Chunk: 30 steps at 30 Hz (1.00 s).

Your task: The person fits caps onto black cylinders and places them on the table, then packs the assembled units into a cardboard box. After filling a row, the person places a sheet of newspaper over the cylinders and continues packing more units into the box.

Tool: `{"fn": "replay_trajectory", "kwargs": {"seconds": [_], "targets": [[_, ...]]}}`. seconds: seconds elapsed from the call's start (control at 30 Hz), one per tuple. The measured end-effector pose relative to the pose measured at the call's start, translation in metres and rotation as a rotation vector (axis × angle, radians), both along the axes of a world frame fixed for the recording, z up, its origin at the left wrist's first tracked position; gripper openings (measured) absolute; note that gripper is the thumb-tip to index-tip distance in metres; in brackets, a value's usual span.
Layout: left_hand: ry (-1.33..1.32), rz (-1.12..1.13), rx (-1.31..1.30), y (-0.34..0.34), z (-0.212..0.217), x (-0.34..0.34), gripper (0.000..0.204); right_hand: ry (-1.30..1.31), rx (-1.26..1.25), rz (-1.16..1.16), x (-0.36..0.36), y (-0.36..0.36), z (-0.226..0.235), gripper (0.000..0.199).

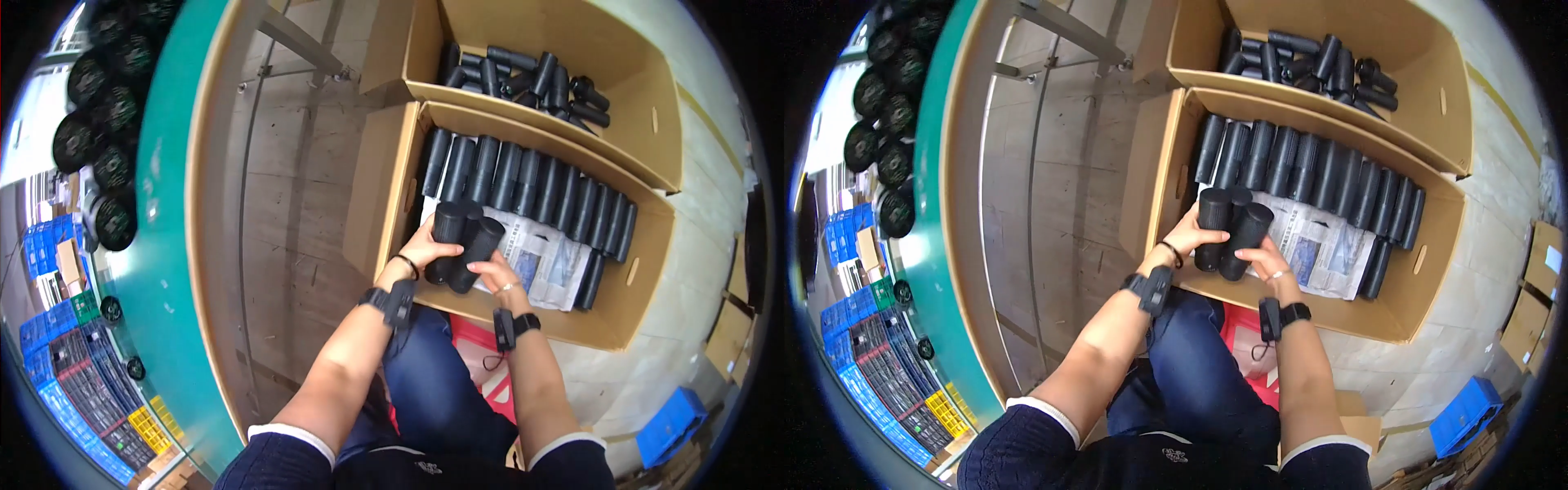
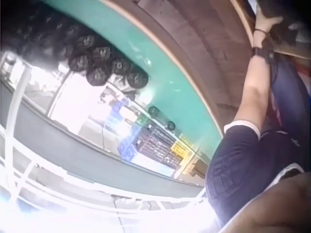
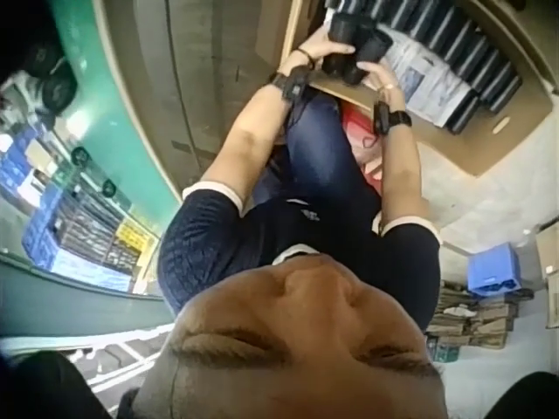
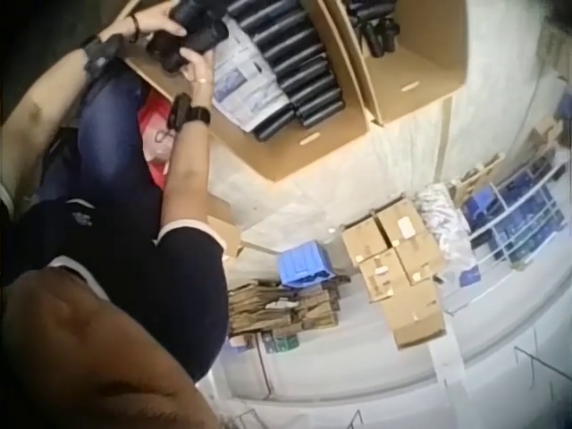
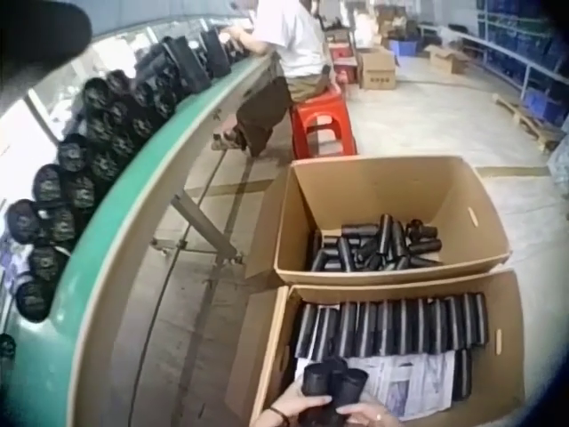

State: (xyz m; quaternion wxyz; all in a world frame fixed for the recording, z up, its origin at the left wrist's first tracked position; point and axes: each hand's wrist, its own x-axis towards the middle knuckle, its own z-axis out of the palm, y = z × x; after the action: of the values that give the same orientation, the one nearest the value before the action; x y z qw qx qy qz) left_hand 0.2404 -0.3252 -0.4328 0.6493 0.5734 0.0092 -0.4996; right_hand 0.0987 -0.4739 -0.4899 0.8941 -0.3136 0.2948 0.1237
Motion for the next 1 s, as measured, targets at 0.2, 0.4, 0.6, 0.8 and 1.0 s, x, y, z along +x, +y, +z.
{"fn": "replay_trajectory", "kwargs": {"seconds": [0.2, 0.4, 0.6, 0.8, 1.0], "targets": [[-0.428, 0.027, -0.146, 0.003, 0.125, -0.028, 0.086, -0.210, -0.192, 0.068, -0.007, -0.009, 0.140, 0.079], [-0.371, 0.327, -0.253, 0.070, 0.279, -0.080, 0.084, -0.746, -0.851, 0.194, 0.005, 0.033, 0.301, 0.094], [-0.616, 0.550, -0.279, 0.151, 0.432, -0.152, 0.080, -0.955, -0.623, 0.452, -0.008, 0.108, 0.460, 0.095], [-0.556, 0.939, -0.217, 0.296, 0.466, -0.181, 0.059, -1.021, -0.275, 0.850, 0.044, 0.266, 0.493, 0.076], [-0.157, 1.149, -0.452, 0.426, 0.429, -0.177, 0.038, -0.686, -0.241, 1.160, 0.077, 0.381, 0.496, 0.063]]}}
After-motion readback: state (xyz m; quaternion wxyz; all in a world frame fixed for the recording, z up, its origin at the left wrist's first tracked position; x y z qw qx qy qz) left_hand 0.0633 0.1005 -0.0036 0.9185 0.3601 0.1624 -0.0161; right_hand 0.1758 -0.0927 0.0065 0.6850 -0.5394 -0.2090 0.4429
